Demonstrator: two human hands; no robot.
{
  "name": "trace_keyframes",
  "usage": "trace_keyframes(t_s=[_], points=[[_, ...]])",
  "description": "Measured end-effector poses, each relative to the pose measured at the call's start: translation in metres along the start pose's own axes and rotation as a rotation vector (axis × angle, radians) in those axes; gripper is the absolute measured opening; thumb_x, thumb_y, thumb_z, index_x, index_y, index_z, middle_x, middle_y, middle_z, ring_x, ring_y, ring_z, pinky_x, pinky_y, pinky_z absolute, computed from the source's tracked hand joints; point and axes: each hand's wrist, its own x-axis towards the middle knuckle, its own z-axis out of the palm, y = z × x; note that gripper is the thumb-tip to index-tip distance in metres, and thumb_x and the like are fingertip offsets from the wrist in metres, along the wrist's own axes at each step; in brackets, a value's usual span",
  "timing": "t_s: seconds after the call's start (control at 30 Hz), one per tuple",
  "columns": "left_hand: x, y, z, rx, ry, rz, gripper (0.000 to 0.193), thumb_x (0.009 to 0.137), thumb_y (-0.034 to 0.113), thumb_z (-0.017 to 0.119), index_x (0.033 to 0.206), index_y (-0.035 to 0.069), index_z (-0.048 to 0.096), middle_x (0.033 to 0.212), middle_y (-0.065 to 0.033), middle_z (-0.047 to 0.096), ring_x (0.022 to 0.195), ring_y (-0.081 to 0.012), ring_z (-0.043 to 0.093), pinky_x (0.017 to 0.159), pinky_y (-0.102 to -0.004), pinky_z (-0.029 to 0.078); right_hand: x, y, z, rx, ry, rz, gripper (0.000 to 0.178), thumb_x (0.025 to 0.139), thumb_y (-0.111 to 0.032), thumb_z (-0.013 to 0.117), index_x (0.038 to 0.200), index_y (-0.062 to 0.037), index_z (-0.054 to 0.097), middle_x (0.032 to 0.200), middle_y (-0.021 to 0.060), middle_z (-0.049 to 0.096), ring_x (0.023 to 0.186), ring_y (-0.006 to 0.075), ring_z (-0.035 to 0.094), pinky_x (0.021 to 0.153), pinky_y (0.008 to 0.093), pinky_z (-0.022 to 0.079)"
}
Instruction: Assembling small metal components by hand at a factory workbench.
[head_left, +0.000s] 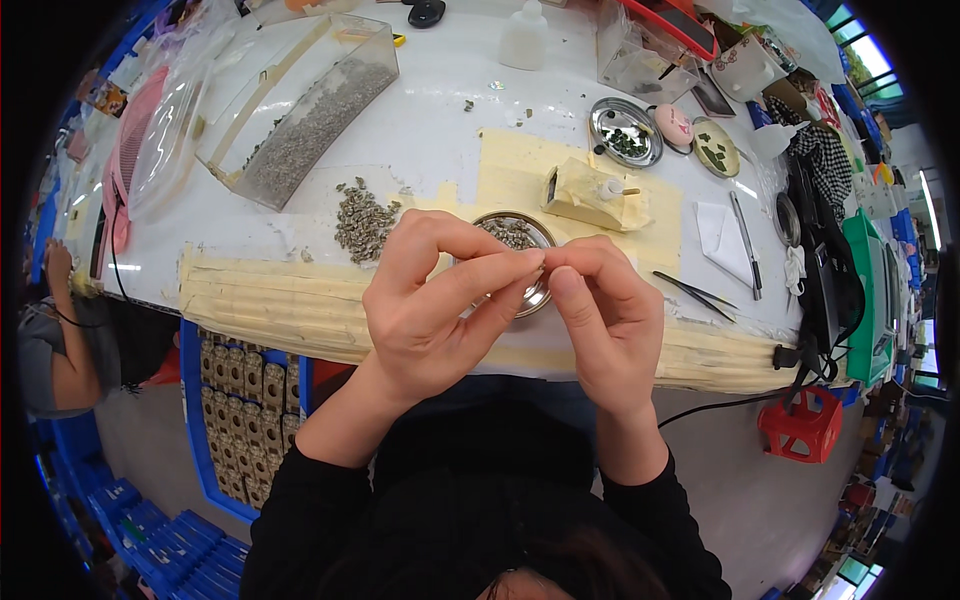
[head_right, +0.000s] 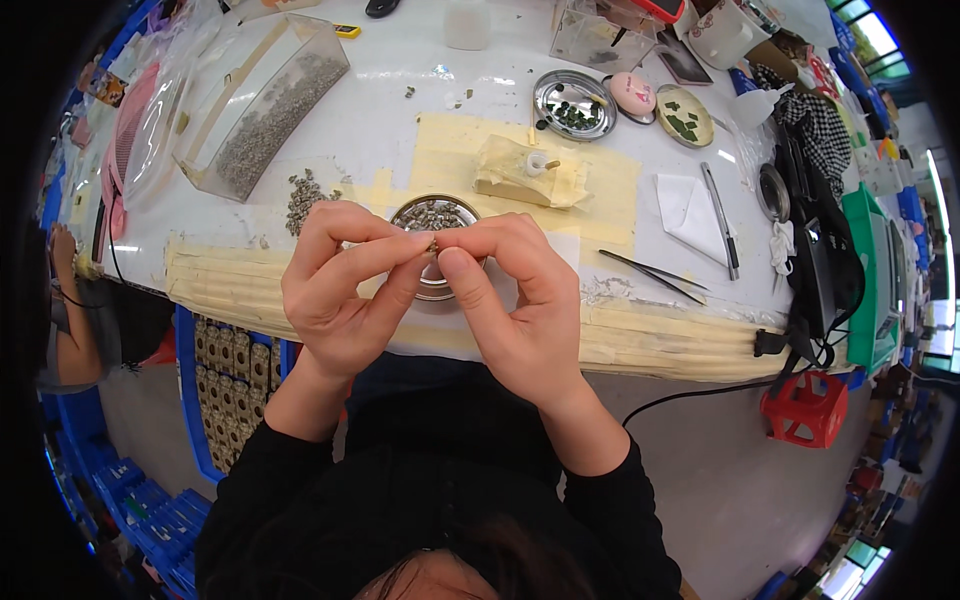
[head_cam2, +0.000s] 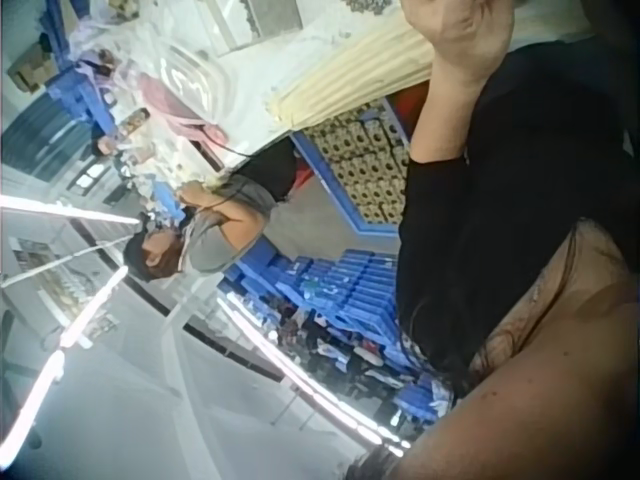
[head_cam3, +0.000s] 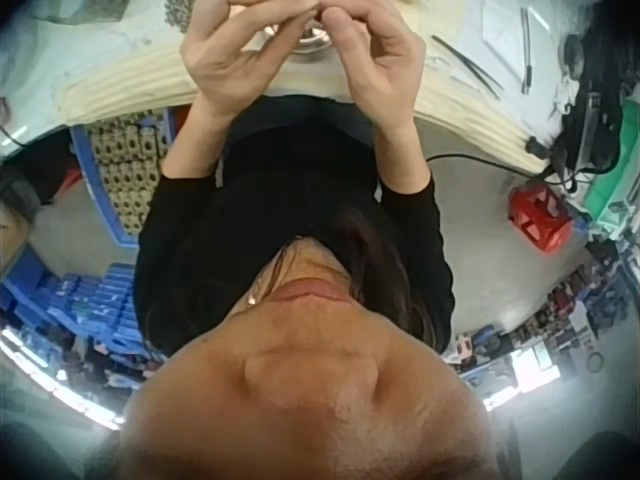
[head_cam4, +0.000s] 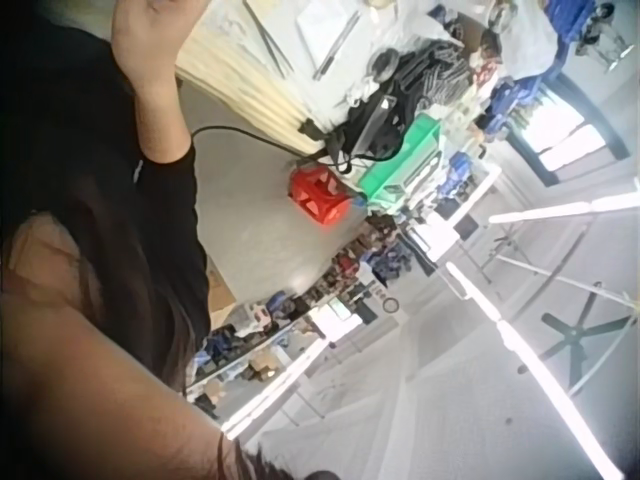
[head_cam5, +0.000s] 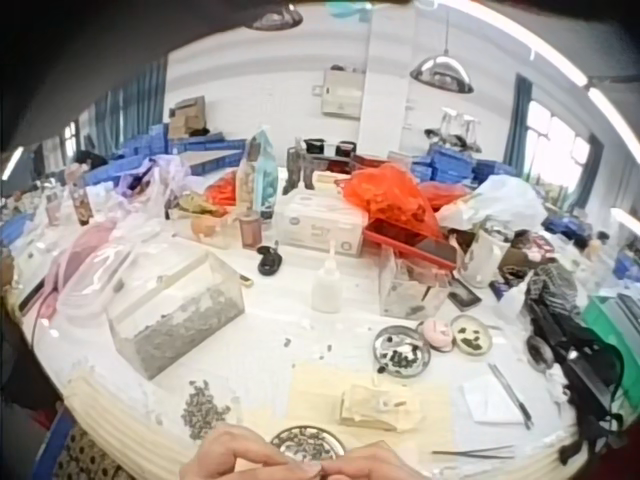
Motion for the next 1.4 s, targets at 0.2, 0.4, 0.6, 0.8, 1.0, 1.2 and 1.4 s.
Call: trace_keyframes(t_s=[0.2,0.4,0.6,0.8,1.0,1.2,1.4], points=[[0.000,0.000,0.002,-0.007,0.011,0.004,0.024,0.073,-0.005,0.078,0.095,0.004,0.074,0.087,-0.0055,0.064,0.079,-0.0199,0.057,0.068,-0.0311,0.044,0.003,0.002,0.000,0.108,-0.002,0.103,0.008,0.090,-0.006,0.071,0.095,0.0001,0.071,0.086,0.0037,0.064,0.083,0.0115,0.056,0.077,0.0257,0.044],[0.000,0.001,0.002,0.023,0.009,0.046,0.022,0.074,-0.004,0.078,0.093,0.003,0.072,0.087,-0.0055,0.063,0.079,-0.0214,0.057,0.069,-0.0323,0.045,0.004,0.001,-0.001,0.052,-0.012,0.038,0.007,0.088,-0.006,0.074,0.092,-0.0010,0.071,0.085,0.0036,0.063,0.081,0.0111,0.055,0.076,0.0251,0.044],[-0.001,0.003,0.001,0.058,-0.011,0.071,0.022,0.074,-0.003,0.079,0.093,0.003,0.071,0.087,-0.0055,0.062,0.079,-0.0218,0.057,0.069,-0.0329,0.045,0.002,-0.001,-0.003,0.176,-0.010,0.125,0.009,0.086,-0.005,0.075,0.092,-0.0006,0.071,0.087,0.0046,0.065,0.084,0.0121,0.057,0.078,0.0258,0.045],[0.000,0.001,0.003,0.073,0.015,0.059,0.021,0.075,-0.002,0.078,0.094,0.003,0.071,0.088,-0.0060,0.063,0.079,-0.0215,0.058,0.070,-0.0323,0.045,0.001,0.000,-0.005,-0.214,0.103,-0.207,0.016,0.085,-0.003,0.075,0.101,-0.0014,0.073,0.088,0.0056,0.067,0.084,0.0180,0.058,0.079,0.0293,0.046],[-0.001,0.000,0.003,0.067,0.032,0.025,0.020,0.076,-0.002,0.078,0.095,0.003,0.072,0.088,-0.0058,0.064,0.079,-0.0210,0.058,0.070,-0.0320,0.045,-0.003,0.001,-0.004,-0.334,0.050,-0.290,0.022,0.086,-0.002,0.072,0.107,-0.0017,0.074,0.088,0.0058,0.067,0.085,0.0199,0.058,0.080,0.0299,0.046],[0.000,0.000,0.002,0.043,0.028,0.075,0.022,0.075,-0.002,0.079,0.095,0.004,0.072,0.088,-0.0043,0.063,0.078,-0.0200,0.058,0.069,-0.0320,0.045,-0.006,0.004,0.000,0.066,-0.045,-0.013,0.019,0.091,-0.004,0.069,0.109,0.0012,0.071,0.094,0.0065,0.066,0.087,0.0159,0.058,0.082,0.0279,0.046],[0.000,0.001,0.001,0.029,0.019,0.083,0.024,0.074,-0.003,0.079,0.095,0.005,0.072,0.086,-0.0039,0.062,0.078,-0.0202,0.057,0.069,-0.0323,0.045,-0.002,-0.001,-0.003,0.254,-0.115,0.171,0.016,0.093,-0.005,0.069,0.106,0.0024,0.069,0.095,0.0062,0.066,0.088,0.0123,0.058,0.082,0.0264,0.046]])
